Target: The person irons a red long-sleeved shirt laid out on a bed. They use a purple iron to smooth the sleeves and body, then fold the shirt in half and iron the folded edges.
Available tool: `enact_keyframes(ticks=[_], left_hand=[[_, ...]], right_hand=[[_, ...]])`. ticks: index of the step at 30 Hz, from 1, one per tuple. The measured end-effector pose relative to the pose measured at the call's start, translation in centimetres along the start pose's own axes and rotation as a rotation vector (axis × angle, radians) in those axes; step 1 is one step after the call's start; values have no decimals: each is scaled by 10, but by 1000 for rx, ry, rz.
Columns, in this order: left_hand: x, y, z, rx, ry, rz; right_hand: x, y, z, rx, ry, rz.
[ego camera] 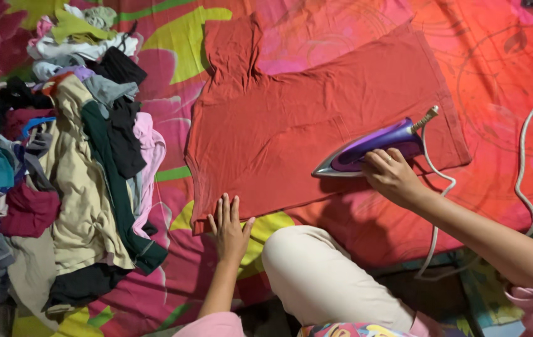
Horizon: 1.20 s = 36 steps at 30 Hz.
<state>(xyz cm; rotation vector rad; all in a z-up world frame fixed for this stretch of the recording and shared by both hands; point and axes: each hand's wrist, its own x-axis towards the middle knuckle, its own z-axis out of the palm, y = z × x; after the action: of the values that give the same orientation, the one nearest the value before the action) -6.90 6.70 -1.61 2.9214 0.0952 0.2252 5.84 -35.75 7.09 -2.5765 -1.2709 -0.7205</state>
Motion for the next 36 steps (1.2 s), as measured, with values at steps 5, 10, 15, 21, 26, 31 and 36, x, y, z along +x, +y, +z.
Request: enact_keyframes(ticks=[5, 10, 15, 21, 26, 31, 36], left_hand=[[-1, 6, -3, -33, 61, -18], [5, 4, -3, -55, 99, -3], [3, -3, -2, -22, 70, 0], [1, -7, 1, -25, 77, 5], [-1, -15, -3, 4, 65, 3], [0, -12, 1, 20, 96, -23], [-8, -4, 3, -14, 97, -11]], right_hand=[[-24, -1, 21, 19, -182, -22], [-54, -10, 56, 48, -406, 101], [-57, -11, 67, 7, -466, 102], [-64, -7, 78, -2, -491, 87], [-87, 4, 80, -85, -444, -83], [-49, -10, 29, -40, -129, -106], [36, 14, -2, -149, 7, 220]])
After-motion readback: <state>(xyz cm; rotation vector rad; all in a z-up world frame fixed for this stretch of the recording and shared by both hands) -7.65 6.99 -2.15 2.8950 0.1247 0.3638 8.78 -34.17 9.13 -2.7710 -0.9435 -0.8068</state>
